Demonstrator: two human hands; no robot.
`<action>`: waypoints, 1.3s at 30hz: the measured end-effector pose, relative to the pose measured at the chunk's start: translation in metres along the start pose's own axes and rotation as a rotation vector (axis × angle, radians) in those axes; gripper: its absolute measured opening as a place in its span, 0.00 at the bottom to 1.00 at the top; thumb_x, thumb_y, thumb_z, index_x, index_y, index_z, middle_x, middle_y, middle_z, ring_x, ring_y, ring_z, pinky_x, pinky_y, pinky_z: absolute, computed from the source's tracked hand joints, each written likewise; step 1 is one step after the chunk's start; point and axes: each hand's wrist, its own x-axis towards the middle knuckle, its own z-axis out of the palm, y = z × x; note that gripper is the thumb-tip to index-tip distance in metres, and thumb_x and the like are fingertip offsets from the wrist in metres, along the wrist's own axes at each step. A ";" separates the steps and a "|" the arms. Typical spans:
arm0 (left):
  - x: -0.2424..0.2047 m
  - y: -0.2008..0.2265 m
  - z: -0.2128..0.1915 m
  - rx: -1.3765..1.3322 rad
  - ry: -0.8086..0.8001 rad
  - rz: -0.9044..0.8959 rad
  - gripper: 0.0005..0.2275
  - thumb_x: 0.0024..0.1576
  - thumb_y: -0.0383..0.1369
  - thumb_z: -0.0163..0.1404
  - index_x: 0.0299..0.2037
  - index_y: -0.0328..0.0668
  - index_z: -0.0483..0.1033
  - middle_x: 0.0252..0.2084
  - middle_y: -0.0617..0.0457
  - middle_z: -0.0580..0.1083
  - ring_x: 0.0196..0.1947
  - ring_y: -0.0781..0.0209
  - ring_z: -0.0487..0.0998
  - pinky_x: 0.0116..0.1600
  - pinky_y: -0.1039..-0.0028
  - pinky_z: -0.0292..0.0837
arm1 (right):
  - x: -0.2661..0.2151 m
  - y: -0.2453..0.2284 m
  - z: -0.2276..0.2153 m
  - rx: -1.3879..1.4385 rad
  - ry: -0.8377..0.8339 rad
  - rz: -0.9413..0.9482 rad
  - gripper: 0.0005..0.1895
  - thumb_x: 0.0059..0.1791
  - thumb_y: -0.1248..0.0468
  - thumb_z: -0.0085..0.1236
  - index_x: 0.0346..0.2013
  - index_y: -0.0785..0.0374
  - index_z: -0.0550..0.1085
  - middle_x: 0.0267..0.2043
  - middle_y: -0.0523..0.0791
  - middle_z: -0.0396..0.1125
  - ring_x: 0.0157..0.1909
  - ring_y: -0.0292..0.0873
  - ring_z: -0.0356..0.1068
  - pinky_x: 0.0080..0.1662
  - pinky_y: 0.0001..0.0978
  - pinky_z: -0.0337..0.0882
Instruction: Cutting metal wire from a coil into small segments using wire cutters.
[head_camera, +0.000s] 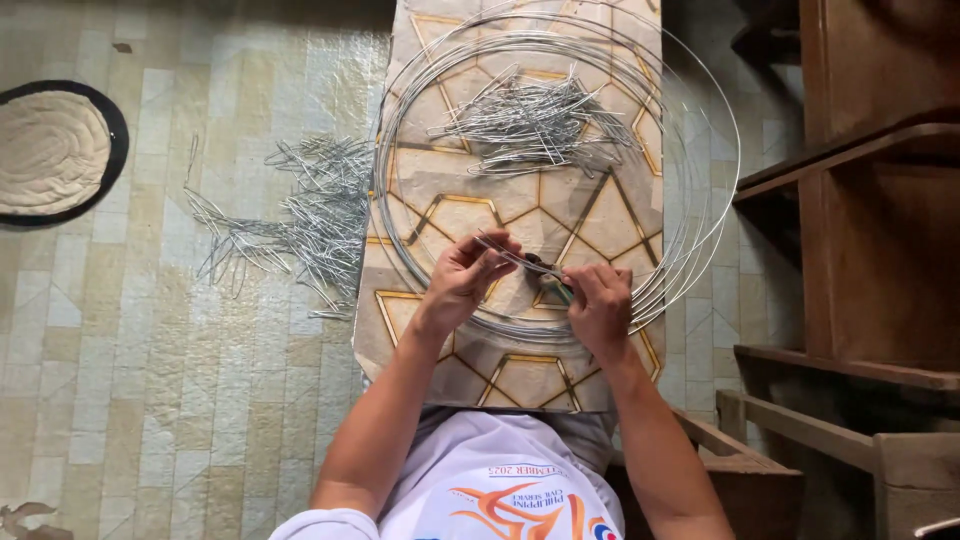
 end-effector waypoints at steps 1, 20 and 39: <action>0.001 0.001 0.002 0.001 -0.003 0.001 0.15 0.63 0.24 0.51 0.60 0.29 0.70 0.50 0.31 0.78 0.51 0.43 0.82 0.56 0.61 0.80 | 0.000 0.001 0.001 -0.001 0.002 -0.001 0.03 0.50 0.64 0.63 0.36 0.48 0.79 0.30 0.36 0.71 0.36 0.41 0.73 0.46 0.34 0.64; 0.006 -0.021 0.043 -0.441 0.052 0.048 0.15 0.69 0.47 0.38 0.41 0.45 0.69 0.30 0.56 0.65 0.36 0.61 0.73 0.56 0.61 0.75 | 0.004 -0.003 -0.002 0.046 -0.023 -0.019 0.01 0.51 0.62 0.62 0.37 0.51 0.79 0.28 0.39 0.69 0.34 0.45 0.72 0.46 0.37 0.63; 0.014 0.005 0.070 -0.424 0.392 0.154 0.25 0.65 0.61 0.31 0.22 0.57 0.48 0.21 0.68 0.42 0.16 0.72 0.44 0.21 0.82 0.44 | 0.020 -0.037 0.000 0.001 -0.137 0.014 0.02 0.54 0.56 0.60 0.37 0.46 0.77 0.32 0.35 0.72 0.36 0.40 0.75 0.48 0.34 0.64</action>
